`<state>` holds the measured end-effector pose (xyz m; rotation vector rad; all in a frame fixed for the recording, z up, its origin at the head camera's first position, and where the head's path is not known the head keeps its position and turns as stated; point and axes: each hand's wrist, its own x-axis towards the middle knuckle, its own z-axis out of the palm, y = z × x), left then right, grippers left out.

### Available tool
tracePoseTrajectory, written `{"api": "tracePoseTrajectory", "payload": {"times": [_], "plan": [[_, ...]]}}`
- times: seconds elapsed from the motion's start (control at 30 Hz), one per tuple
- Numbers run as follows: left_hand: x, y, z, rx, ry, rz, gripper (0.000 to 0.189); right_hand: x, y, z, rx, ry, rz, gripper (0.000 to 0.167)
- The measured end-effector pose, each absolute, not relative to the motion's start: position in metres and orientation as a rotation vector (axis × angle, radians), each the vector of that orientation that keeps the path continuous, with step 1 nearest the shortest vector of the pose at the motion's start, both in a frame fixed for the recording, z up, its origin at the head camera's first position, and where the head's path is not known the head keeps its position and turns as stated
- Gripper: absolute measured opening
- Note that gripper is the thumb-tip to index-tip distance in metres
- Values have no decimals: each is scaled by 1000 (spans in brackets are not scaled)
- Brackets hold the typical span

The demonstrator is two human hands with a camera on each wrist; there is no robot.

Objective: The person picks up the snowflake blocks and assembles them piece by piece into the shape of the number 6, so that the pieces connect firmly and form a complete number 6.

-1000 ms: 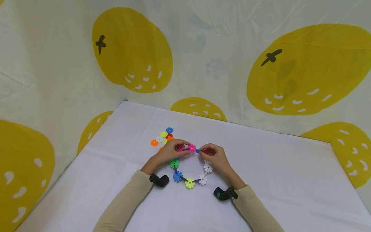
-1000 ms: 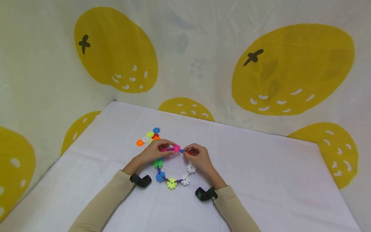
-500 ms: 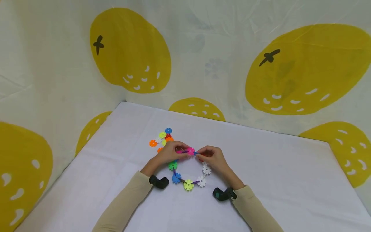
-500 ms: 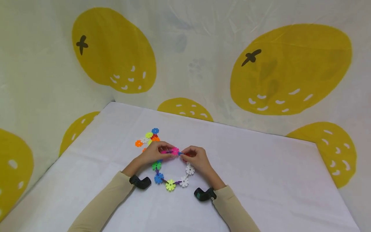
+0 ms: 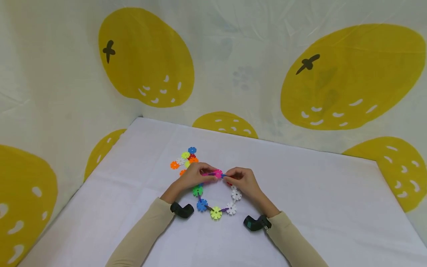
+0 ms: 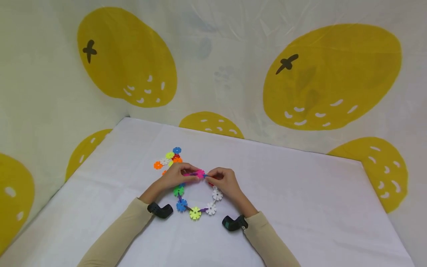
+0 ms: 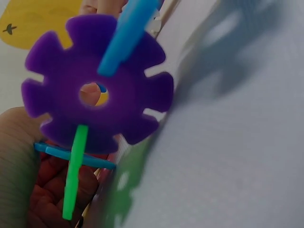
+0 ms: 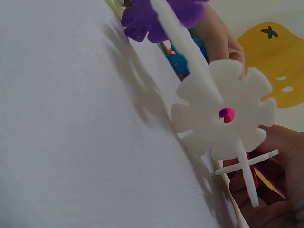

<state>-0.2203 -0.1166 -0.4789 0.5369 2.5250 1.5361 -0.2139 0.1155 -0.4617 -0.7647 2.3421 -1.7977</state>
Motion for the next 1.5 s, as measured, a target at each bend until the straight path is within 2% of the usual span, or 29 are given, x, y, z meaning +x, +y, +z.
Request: {"api": "tracePoseTrajectory", "payload": {"times": [0.1, 0.73, 1.03, 1.23, 1.3, 1.5], "plan": [[-220, -117, -477, 553, 2538, 1520, 33, -208, 113, -450, -739, 2354, -1768, 10], [-215, -112, -471, 577, 2583, 1407, 30, -201, 111, -440, -662, 2404, -1670, 12], [-213, -136, -470, 487, 2695, 1554, 21, -216, 114, -476, -605, 2429, -1621, 14], [-210, -165, -469, 475, 2854, 1602, 20, -217, 117, -481, -609, 2438, -1630, 14], [-208, -173, -470, 431, 2909, 1600, 29, -217, 119, -480, -598, 2433, -1638, 14], [-203, -190, -476, 222, 2922, 1458, 85, -217, 123, -478, -591, 2425, -1644, 16]]}}
